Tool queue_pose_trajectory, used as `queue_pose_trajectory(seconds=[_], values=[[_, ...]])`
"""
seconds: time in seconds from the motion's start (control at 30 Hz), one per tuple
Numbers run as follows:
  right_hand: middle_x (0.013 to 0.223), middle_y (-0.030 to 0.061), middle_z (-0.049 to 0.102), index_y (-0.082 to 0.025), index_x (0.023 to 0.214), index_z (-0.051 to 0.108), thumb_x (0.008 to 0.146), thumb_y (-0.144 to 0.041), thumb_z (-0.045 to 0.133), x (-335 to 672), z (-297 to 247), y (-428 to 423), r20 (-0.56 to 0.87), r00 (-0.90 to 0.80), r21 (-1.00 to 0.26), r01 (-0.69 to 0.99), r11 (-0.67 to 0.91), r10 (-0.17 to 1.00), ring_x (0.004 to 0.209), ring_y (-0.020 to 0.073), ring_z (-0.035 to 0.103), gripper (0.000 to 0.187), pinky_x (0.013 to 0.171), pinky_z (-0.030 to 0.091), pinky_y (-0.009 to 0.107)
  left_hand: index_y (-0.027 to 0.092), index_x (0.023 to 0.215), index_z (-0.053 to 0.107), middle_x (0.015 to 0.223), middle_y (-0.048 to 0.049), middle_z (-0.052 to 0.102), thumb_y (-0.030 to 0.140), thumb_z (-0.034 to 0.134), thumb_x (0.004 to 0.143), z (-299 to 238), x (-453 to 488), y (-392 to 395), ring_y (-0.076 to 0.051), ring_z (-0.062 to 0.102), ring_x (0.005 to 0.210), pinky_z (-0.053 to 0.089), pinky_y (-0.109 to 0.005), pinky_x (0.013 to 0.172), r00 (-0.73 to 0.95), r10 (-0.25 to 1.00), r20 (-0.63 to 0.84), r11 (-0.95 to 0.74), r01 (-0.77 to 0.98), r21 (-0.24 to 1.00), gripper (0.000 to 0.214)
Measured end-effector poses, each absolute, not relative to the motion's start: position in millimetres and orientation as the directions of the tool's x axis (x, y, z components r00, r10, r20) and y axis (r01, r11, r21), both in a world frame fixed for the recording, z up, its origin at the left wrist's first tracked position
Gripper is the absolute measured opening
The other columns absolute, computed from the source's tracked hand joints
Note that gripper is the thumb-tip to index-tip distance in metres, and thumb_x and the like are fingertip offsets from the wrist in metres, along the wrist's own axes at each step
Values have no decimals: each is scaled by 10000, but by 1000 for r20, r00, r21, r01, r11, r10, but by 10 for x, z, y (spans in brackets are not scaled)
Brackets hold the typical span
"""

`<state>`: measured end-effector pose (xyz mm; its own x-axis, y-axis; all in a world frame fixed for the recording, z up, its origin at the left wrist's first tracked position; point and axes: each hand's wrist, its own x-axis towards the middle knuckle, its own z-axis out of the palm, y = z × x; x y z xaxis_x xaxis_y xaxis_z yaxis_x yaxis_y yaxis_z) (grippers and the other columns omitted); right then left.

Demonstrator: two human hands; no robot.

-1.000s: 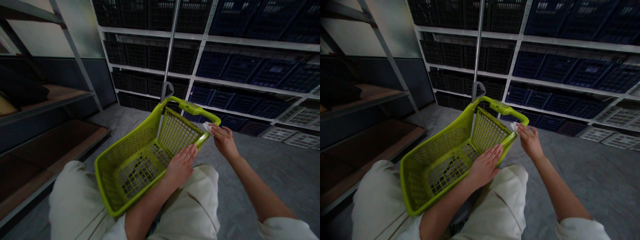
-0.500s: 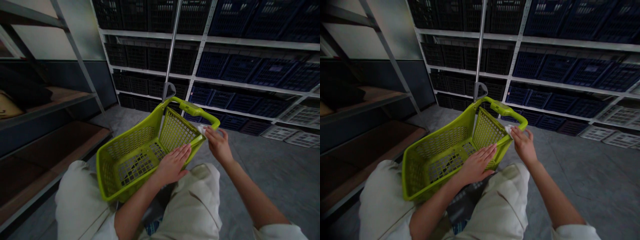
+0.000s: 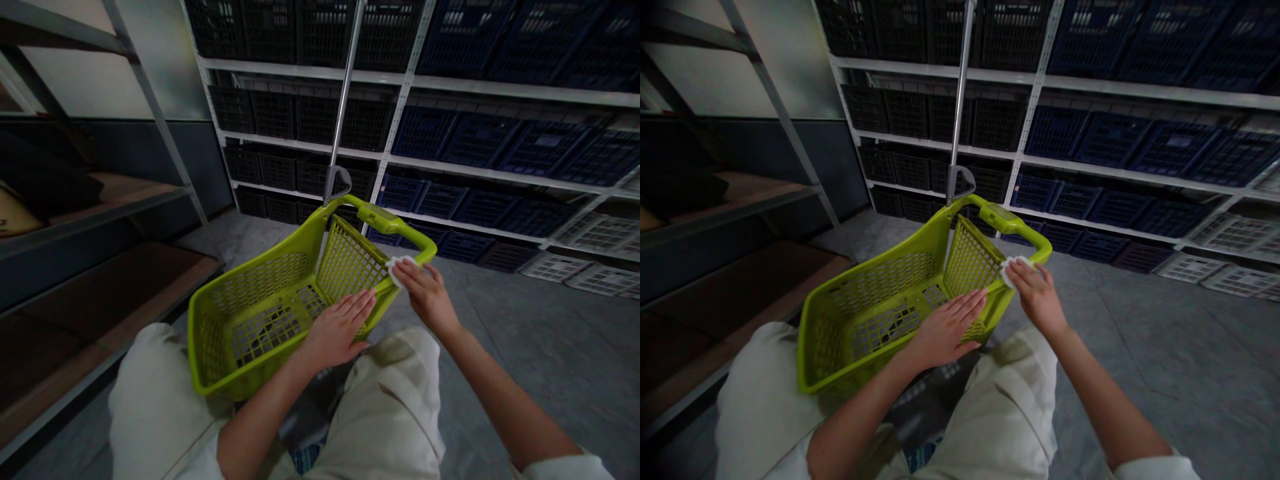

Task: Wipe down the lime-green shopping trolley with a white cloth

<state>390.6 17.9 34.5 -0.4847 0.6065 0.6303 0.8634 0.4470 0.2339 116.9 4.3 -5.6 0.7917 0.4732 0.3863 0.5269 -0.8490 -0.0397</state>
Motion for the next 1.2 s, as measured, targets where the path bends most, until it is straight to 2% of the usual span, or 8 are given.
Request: queue_pose_trajectory(seconds=[0.13, 0.27, 0.37, 0.5, 0.6, 0.77, 0.97, 1.2], values=[[1455, 51, 587, -282, 1506, 418, 951, -70, 410, 3673, 327, 31, 518, -606, 258, 784, 565, 604, 1390, 207, 506, 594, 1174, 264, 447, 74, 1590, 108, 1692, -114, 102, 566, 434, 974, -62, 1148, 38, -217, 79, 1567, 137, -359, 1266, 792, 478, 380, -849, 527, -31, 853], [1399, 52, 637, -335, 1469, 463, 947, -82, 433, 4012, 460, 235, 640, -422, 240, 904, 354, 642, 1362, 259, 536, 581, 1190, 163, 544, 72, 1592, 84, 1694, -113, 84, 576, 425, 975, -62, 1140, 31, -210, 73, 1568, 164, -359, 1257, 789, 477, 388, -851, 525, -23, 867], [1387, 75, 645, -301, 1432, 507, 949, -66, 407, 4060, 456, 299, 700, -335, 200, 940, 277, 630, 1344, 259, 554, 547, 1169, 222, 517, 73, 1592, 89, 1694, -108, 84, 582, 421, 974, -59, 1139, 27, -208, 75, 1568, 152, -354, 1258, 784, 482, 391, -847, 531, -20, 866], [1424, 73, 616, -248, 1427, 506, 957, -75, 410, 3695, 336, 104, 565, -534, 247, 837, 488, 629, 1389, 228, 505, 510, 1145, 294, 437, 74, 1591, 100, 1693, -110, 106, 573, 403, 981, -64, 1134, 29, -209, 87, 1567, 129, -358, 1262, 784, 483, 390, -845, 534, -28, 844], [1439, 49, 605, -273, 1444, 484, 953, -71, 413, 3644, 349, 49, 504, -609, 278, 786, 552, 612, 1375, 209, 519, 536, 1169, 246, 449, 68, 1590, 104, 1692, -116, 110, 577, 411, 978, -68, 1131, 32, -216, 84, 1568, 121, -368, 1264, 791, 471, 391, -850, 525, -40, 853], [1449, 77, 593, -301, 1371, 564, 962, -158, 444, 4135, 513, 284, 636, -414, 241, 908, 341, 652, 1367, 268, 525, 450, 1171, 180, 542, 75, 1592, 92, 1696, -105, 78, 594, 399, 977, -62, 1132, 30, -213, 76, 1569, 134, -370, 1260, 787, 476, 393, -846, 531, -38, 861], [1470, 73, 572, -309, 1385, 554, 995, -301, 452, 4240, 509, 349, 641, -390, 186, 915, 359, 661, 1380, 269, 507, 404, 1183, 160, 539, 78, 1592, 94, 1698, -93, 53, 608, 377, 977, -62, 1130, 29, -212, 79, 1568, 114, -369, 1260, 785, 478, 395, -842, 538, -49, 860], [1302, 62, 696, -290, 1178, 648, 1018, -324, 419, 4162, 522, 483, 692, -256, -3, 934, 357, 675, 1236, 255, 626, 282, 1116, 260, 519, 78, 1593, 92, 1698, -94, 64, 615, 383, 973, -68, 1121, 28, -212, 81, 1568, 134, -377, 1256, 783, 478, 398, -839, 542, -58, 870]])
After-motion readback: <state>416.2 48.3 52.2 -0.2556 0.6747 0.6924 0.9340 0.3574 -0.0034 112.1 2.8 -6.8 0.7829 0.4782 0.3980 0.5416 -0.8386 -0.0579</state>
